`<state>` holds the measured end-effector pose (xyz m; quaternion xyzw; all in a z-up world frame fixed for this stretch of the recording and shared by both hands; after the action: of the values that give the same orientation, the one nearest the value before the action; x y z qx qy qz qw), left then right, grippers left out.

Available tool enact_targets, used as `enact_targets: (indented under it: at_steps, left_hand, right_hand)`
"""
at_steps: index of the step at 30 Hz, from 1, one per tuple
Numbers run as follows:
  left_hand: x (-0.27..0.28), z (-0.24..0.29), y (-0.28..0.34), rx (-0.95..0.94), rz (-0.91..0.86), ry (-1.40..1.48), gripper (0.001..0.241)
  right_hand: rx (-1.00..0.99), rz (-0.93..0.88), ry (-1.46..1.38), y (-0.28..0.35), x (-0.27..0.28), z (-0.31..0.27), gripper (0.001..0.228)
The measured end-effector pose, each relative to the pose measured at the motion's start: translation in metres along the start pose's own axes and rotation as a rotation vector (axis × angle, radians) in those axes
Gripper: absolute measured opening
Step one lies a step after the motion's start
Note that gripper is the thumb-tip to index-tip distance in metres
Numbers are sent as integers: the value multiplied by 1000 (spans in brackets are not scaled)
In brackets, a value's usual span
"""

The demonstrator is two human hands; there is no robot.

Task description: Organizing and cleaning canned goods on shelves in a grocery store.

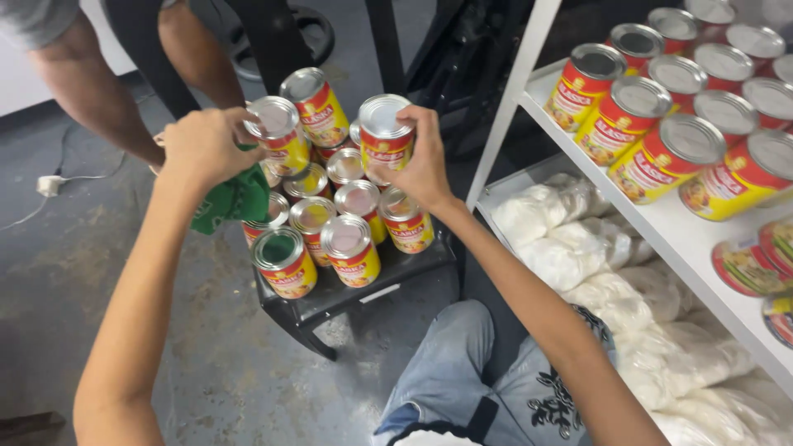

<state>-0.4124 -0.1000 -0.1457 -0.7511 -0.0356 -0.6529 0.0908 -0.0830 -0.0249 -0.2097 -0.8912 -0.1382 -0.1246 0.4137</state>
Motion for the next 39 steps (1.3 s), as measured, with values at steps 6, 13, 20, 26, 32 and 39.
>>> enact_targets:
  at_steps: [6, 13, 20, 26, 32, 39]
  left_hand:
    - [5, 3, 7, 71, -124, 88, 41]
    - [-1, 2, 4, 65, -114, 92, 42]
    - [9, 4, 3, 69, -148, 128, 41]
    - [21, 24, 12, 72, -135, 66, 53]
    - [101, 117, 43, -232, 296, 179, 48]
    - [157, 266, 57, -750, 265, 922, 43]
  right_hand:
    - [-129, -80, -160, -25, -58, 27, 90]
    - [-123, -250, -56, -26, -83, 36, 86]
    - [-152, -283, -85, -28, -94, 33, 89]
    - [-127, -300, 11, -23, -73, 20, 102]
    - [4, -268, 104, -15, 6, -31, 91]
    - [-110, -262, -248, 28, 114, -104, 109]
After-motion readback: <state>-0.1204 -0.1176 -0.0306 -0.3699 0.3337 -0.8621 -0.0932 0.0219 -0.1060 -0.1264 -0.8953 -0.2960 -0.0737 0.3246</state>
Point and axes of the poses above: each hand's wrist, its own y-axis away from the middle knuckle, its own x-axis out of the back of the hand, z = x × y, the point moved 1 cm from there along -y, towards the middle knuckle, and after that the axes turned 8 degrees about -z, right-handed, at the moved point
